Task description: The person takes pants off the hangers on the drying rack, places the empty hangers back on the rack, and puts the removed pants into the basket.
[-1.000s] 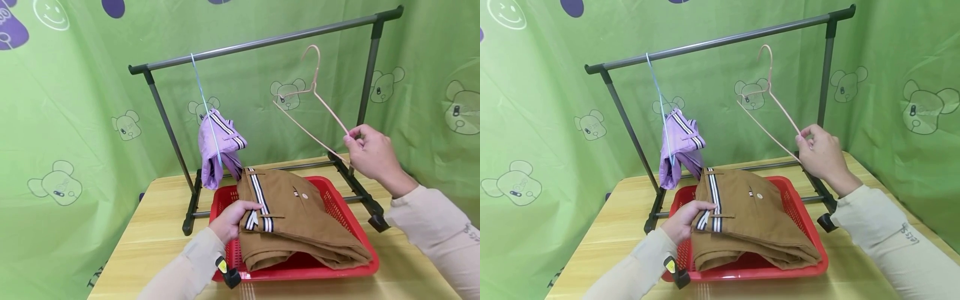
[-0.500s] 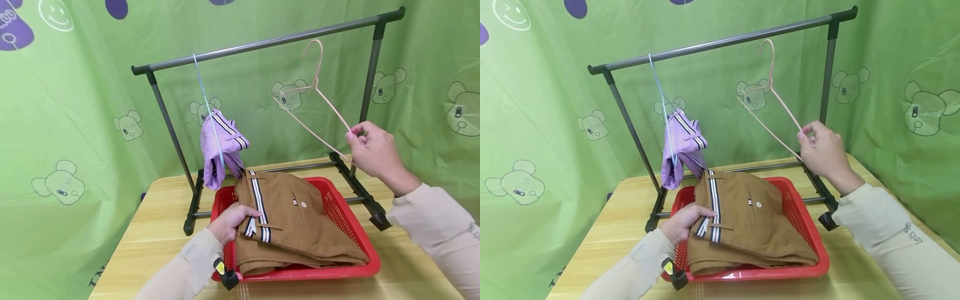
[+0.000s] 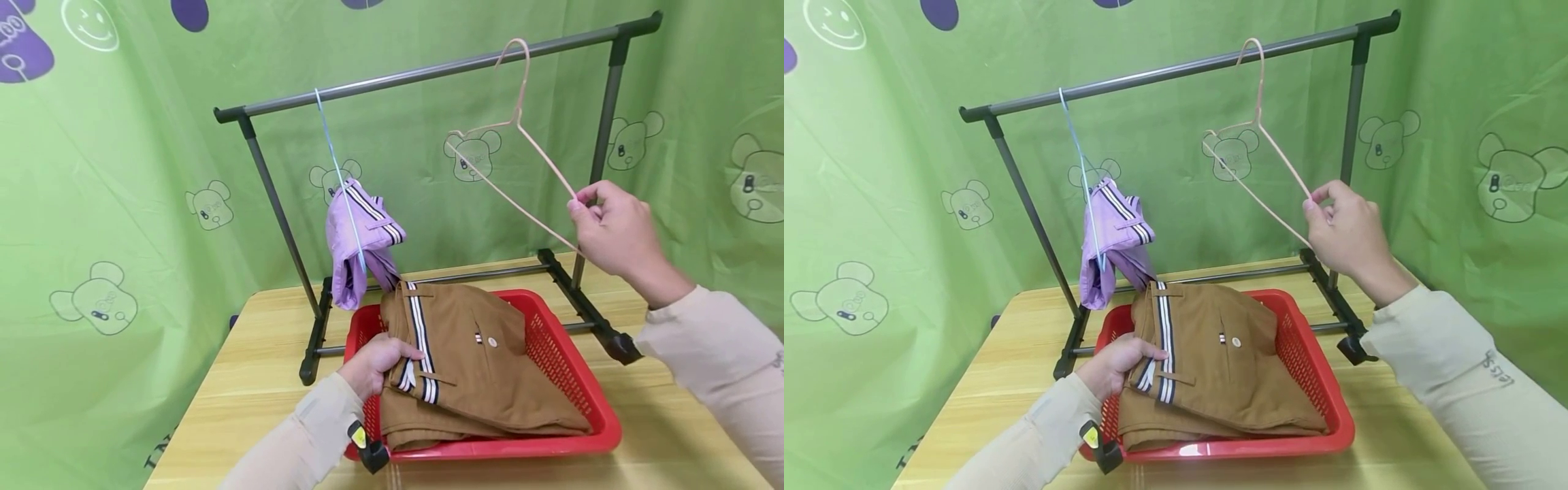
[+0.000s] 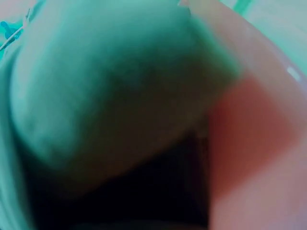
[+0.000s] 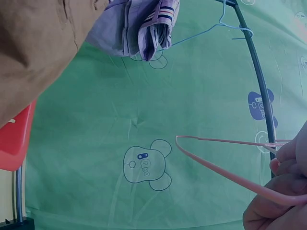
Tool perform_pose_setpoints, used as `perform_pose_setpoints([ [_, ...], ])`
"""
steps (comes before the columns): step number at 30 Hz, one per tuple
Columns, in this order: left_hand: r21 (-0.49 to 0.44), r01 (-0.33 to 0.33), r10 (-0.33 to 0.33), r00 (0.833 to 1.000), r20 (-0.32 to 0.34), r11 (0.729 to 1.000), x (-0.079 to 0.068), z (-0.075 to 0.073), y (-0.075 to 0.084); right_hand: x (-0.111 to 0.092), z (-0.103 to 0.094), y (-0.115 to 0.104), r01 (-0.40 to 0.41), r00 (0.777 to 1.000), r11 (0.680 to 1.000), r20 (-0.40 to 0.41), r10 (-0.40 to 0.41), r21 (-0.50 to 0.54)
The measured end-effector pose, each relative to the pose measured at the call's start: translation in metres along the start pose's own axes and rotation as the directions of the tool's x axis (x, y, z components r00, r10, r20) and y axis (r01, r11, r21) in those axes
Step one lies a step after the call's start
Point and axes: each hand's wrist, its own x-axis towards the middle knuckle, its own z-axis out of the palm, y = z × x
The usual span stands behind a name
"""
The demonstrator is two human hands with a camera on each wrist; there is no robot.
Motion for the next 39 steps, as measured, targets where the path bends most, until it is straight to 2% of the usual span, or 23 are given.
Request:
perform_pose_setpoints([
  [8,0.019,0.024,-0.023,0.999,-0.036,1.000,0.002,-0.002,-0.002,0.008,-0.003,-0.006,0.000,1.000,1.000,0.019,0.000,0.015],
  [17,0.038,0.093,-0.091,0.994,-0.054,0.995,0.006,-0.005,-0.007,0.014,-0.006,-0.012,-0.003,1.000,1.000,0.023,0.002,0.009],
  [24,0.088,0.120,-0.114,0.991,-0.070,0.989,0.004,-0.010,-0.002,0.017,-0.006,-0.014,-0.001,1.000,1.000,0.025,0.000,0.025],
  [26,0.138,0.107,-0.094,0.991,-0.095,0.985,0.003,-0.012,-0.001,0.018,-0.007,-0.014,-0.001,1.000,1.000,0.026,0.001,0.030],
  [28,0.220,0.084,-0.052,0.988,-0.148,0.972,0.000,-0.013,0.001,0.018,-0.007,-0.015,-0.005,1.000,1.000,0.028,0.004,0.031],
  [33,0.383,0.035,0.071,0.963,-0.259,0.923,-0.005,-0.016,0.009,0.018,-0.008,-0.015,-0.026,0.999,0.999,0.031,0.025,0.024],
  [39,0.449,0.011,0.118,0.959,-0.256,0.893,-0.011,-0.020,0.017,0.018,-0.005,-0.016,-0.035,0.999,0.999,0.028,0.035,0.005],
])
